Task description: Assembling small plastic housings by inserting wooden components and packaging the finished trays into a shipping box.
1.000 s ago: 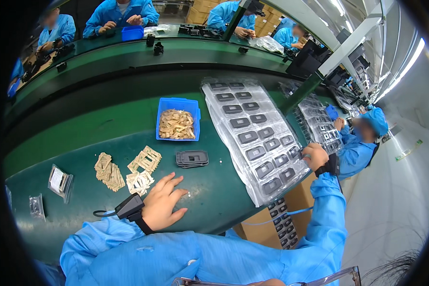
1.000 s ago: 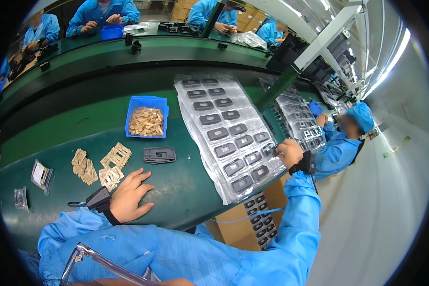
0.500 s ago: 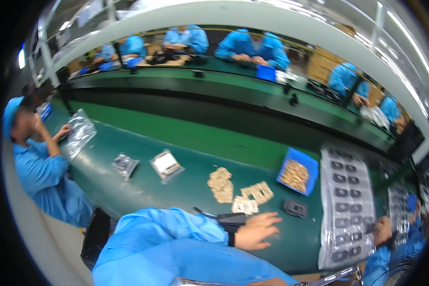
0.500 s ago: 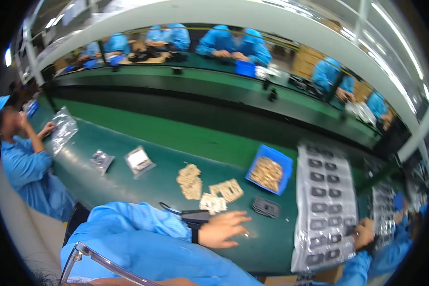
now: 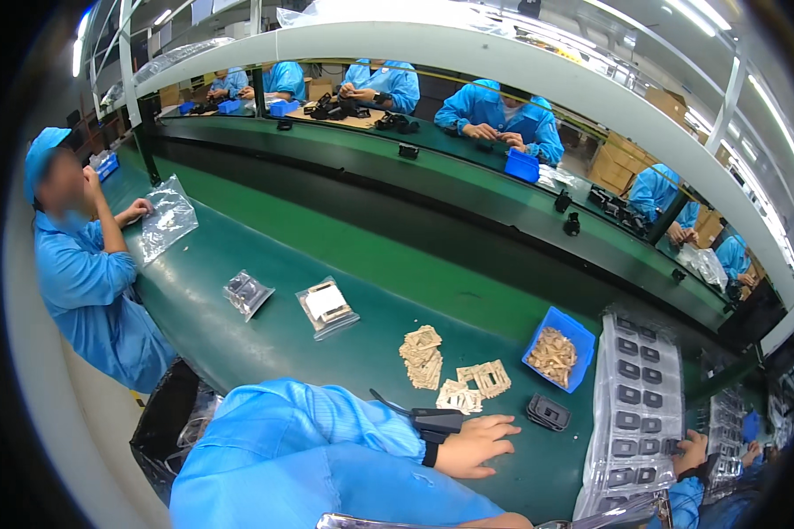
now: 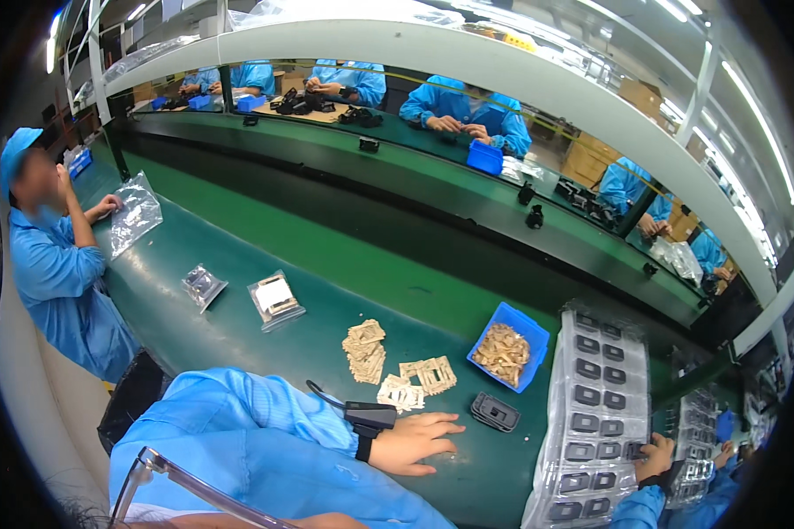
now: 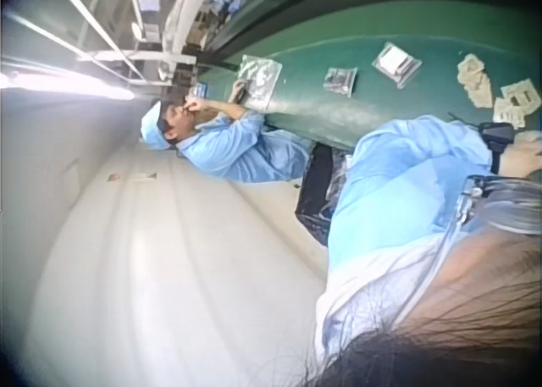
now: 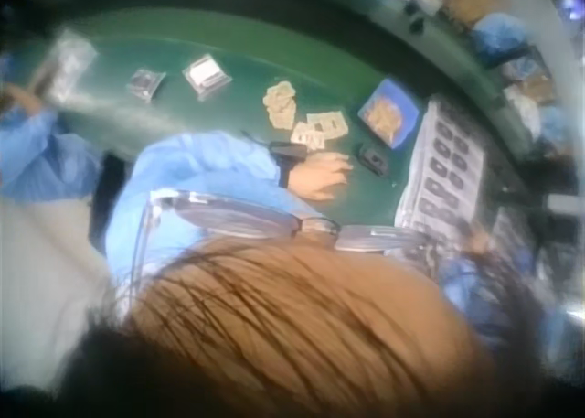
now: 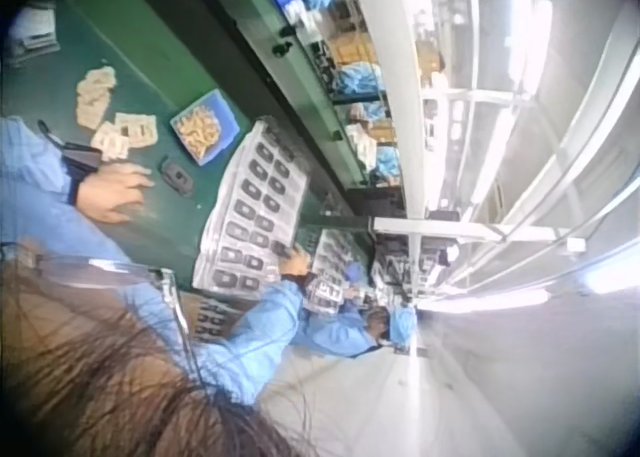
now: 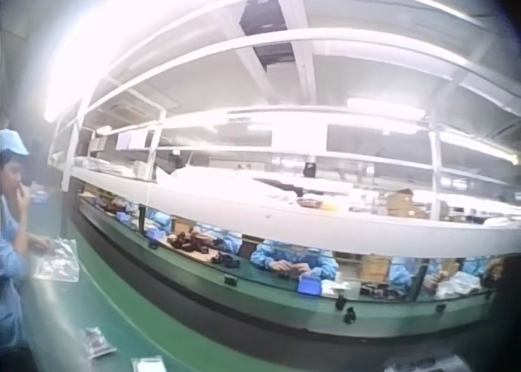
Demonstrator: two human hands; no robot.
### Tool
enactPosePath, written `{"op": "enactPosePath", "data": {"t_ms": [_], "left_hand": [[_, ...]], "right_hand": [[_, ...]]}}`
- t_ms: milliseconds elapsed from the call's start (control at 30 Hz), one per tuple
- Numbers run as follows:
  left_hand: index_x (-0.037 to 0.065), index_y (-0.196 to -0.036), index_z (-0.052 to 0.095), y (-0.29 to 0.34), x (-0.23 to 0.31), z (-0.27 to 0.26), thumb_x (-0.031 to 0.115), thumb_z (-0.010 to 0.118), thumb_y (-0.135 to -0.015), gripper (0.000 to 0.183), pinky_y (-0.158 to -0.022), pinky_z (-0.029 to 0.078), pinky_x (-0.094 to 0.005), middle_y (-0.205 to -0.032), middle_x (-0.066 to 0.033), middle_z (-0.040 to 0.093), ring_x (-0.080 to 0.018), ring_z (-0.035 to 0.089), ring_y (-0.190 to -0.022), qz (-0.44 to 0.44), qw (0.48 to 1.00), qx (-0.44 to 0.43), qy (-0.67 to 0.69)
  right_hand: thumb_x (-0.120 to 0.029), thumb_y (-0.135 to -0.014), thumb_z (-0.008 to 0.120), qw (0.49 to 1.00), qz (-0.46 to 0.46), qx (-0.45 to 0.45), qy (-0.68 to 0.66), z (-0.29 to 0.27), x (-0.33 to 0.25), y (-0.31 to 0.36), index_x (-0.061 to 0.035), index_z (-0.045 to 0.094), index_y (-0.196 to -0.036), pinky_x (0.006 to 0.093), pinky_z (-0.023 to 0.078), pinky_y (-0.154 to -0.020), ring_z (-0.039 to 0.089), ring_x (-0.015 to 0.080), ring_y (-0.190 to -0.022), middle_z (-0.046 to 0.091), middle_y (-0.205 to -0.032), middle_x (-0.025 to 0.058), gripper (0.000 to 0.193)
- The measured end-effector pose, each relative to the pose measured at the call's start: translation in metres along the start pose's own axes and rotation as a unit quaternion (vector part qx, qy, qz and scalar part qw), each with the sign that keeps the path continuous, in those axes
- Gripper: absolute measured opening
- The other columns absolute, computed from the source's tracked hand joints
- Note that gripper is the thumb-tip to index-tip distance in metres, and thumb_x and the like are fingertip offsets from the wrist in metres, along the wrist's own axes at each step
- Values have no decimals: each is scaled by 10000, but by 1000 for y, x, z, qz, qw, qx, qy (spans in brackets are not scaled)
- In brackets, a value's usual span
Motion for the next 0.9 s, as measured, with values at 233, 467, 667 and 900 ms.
{"op": "enactPosePath", "data": {"t_ms": [233,467,667,900], "left_hand": [[108,-1210,575,3,2,-2,250,733,-783,477,-1090,375,-494,-1473,-159,409,-390,311,-1417,-9,1000,-9,-22],[108,-1202,583,3,0,-2,260,732,-790,464,-1095,373,-483,-1462,-160,422,-391,326,-1406,4,1000,0,-30],[119,-1234,581,1,6,-11,232,710,-823,445,-1083,385,-467,-1473,-159,416,-377,364,-1383,10,999,18,26],[163,-1367,561,7,57,-43,201,696,-887,500,-914,523,-390,-1449,-140,477,-340,574,-1193,219,964,118,98]], "right_hand": [[-20,-435,858,998,40,-42,-22,-3,9,6,-70,725,-759,447,444,-993,517,376,-1156,663,-1122,124,354],[29,-517,806,999,-51,-9,14,-33,-31,-2,-16,650,-831,454,467,-929,535,377,-1071,637,-1061,156,353],[-119,-952,619,842,209,37,-495,-57,-112,-2,-51,552,-1035,251,504,-664,588,111,-869,627,-1028,50,126],[-155,-1007,553,598,33,-490,-633,-43,-392,89,-24,531,-1266,226,468,-718,557,85,-858,632,-1195,85,291]]}}
Point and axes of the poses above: each hand's wrist, its own y-axis away from the middle knuckle, its own z-axis out of the palm, x = y × z, the point moved 5 cm from there along -y, towards the middle knuckle
